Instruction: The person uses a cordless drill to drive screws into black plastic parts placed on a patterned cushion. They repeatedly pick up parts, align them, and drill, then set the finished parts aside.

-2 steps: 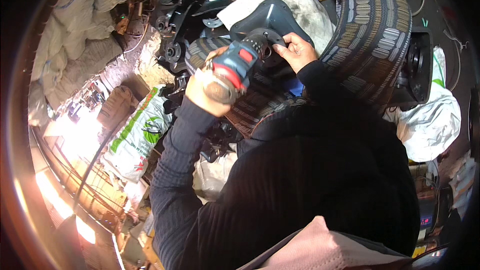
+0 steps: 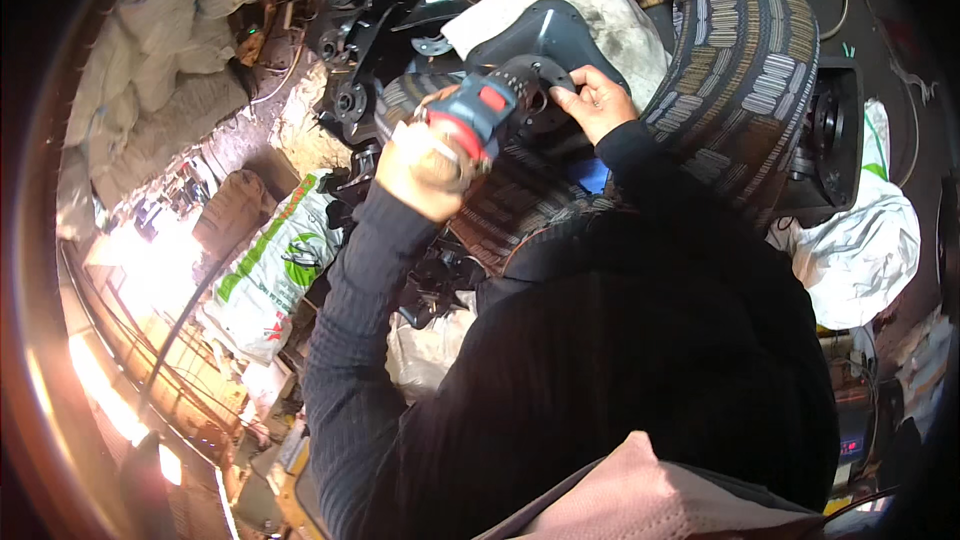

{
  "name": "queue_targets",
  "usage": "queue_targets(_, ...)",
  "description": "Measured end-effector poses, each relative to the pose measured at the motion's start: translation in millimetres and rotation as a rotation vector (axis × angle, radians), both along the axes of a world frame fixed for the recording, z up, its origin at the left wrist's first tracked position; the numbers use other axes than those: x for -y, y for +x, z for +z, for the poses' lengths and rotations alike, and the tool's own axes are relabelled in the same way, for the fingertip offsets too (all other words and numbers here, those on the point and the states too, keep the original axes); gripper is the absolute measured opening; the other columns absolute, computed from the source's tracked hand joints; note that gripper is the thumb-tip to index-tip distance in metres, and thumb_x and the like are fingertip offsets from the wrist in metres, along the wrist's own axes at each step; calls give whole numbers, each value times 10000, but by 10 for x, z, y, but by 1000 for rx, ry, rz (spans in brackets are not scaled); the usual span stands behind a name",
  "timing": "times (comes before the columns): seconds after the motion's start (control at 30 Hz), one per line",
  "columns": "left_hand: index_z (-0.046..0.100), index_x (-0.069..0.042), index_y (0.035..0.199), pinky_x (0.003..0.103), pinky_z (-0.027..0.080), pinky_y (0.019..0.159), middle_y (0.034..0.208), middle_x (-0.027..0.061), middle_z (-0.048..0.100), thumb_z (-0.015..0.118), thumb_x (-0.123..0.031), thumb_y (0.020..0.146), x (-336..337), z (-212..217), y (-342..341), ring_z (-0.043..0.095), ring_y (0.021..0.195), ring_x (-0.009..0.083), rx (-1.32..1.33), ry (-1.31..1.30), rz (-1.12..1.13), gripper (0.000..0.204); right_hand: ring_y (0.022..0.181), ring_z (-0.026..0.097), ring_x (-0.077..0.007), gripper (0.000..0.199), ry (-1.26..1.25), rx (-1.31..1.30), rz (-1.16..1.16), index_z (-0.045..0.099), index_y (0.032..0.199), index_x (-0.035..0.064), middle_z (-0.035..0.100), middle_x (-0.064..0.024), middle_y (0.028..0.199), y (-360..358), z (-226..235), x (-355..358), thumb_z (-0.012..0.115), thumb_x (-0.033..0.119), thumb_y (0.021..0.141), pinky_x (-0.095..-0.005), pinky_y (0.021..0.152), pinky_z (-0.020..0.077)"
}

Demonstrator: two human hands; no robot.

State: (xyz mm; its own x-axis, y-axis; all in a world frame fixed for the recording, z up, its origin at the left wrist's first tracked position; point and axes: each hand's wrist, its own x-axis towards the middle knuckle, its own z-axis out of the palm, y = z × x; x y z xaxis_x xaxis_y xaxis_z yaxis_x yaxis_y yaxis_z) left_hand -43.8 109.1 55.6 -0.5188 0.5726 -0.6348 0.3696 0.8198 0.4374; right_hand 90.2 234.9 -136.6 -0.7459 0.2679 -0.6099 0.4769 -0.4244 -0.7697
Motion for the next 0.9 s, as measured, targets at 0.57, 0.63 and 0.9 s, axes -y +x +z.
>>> queue_targets(0.57, 325, -109, 1384, 362, 446, 860, 1174, 133, 549, 597, -39, 691, 1704, -173, 1499, 531, 996, 253, -122, 611, 192, 748, 324, 250, -30, 191, 26, -165, -12, 573, 759, 127, 341, 90, 453, -743, 528, -123, 700, 264, 798, -224, 314, 173)
queue_targets(0.63, 291, -62, 1391, 260, 472, 782, 1198, 79, 528, 658, -94, 778, 1878, -333, 1338, 488, 1025, 118, 92, 781, 751, 716, 338, 256, -24, 174, 108, -336, 147, 582, 780, 115, 370, 94, 485, -1045, 753, -29, 688, 250, 807, -220, 319, 180)
queue_targets(0.9, 562, 29, 1097, 268, 463, 760, 1003, 54, 626, 693, -243, 806, 2279, -471, 445, 567, 875, 110, -195, 1173, 1299, 420, 383, 306, -17, 219, -13, -391, 574, 607, 1049, 111, 424, 97, 568, -1434, 1461, 1304, 573, 259, 892, -185, 348, 200)
